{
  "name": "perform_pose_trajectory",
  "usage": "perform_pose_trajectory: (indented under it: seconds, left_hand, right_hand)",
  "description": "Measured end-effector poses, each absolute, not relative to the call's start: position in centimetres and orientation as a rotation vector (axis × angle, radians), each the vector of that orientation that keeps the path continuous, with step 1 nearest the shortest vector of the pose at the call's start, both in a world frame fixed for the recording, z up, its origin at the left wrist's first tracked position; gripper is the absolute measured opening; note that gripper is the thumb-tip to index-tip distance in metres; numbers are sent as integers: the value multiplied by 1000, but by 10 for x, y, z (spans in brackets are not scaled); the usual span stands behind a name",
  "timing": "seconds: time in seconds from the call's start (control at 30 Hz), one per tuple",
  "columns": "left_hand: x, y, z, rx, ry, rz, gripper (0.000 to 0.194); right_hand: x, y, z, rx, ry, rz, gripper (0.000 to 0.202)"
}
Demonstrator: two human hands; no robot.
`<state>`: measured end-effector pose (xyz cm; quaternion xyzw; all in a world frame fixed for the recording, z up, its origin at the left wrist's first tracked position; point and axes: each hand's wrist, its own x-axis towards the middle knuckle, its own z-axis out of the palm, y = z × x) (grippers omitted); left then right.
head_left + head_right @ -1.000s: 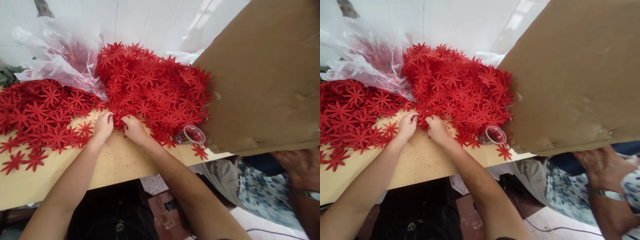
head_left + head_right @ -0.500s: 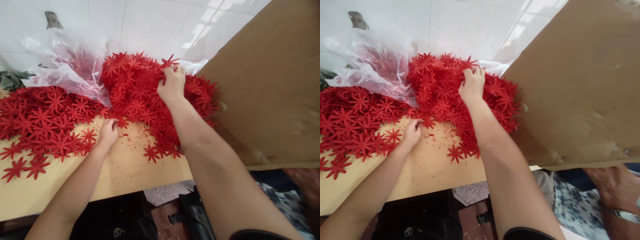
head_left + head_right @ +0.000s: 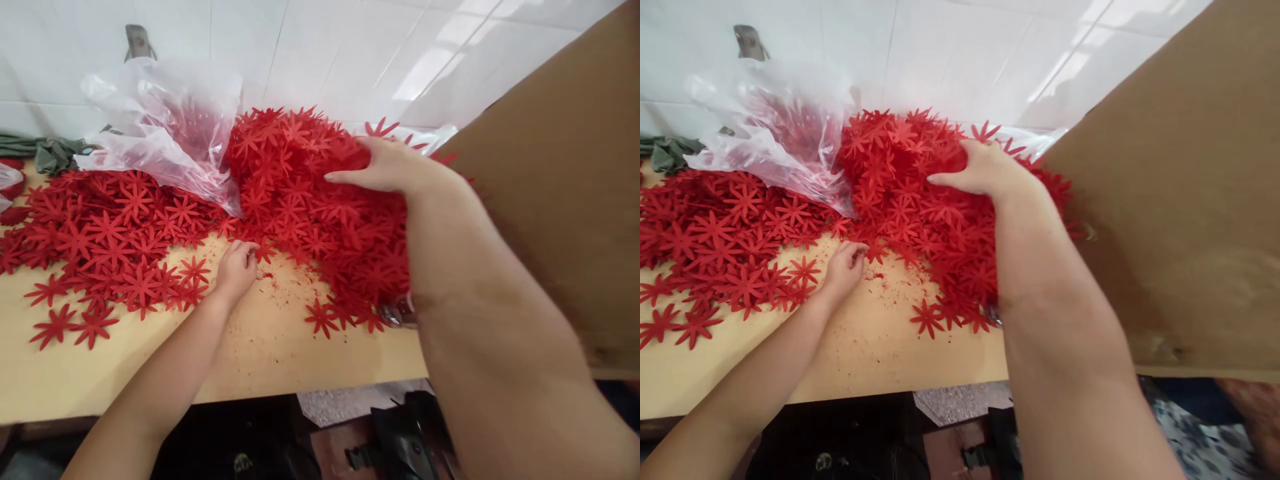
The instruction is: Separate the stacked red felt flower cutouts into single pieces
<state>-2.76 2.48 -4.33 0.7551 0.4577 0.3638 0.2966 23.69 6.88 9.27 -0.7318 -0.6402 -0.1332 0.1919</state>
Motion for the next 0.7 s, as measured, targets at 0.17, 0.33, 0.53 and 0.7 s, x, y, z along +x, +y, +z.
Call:
perform_pose_trajectory:
  seconds: [0.17, 0.33, 0.53, 0.7]
  left_hand:
    - [-26, 17, -39, 2013, 1173, 949, 27]
    - [-26, 8, -34, 2208, 1083, 820, 27]
    - [-27, 7, -34, 2448, 1101, 564, 25]
    - [-25, 6, -34, 2449, 1019, 559, 28]
  right_hand:
    - [149, 40, 112, -1953, -1873, -411, 53]
    - [65, 47, 58, -1575, -2583, -234, 32]
    - [45, 72, 14, -1566, -2714, -316, 36]
    - [48, 77, 9, -1586, -2671, -440, 36]
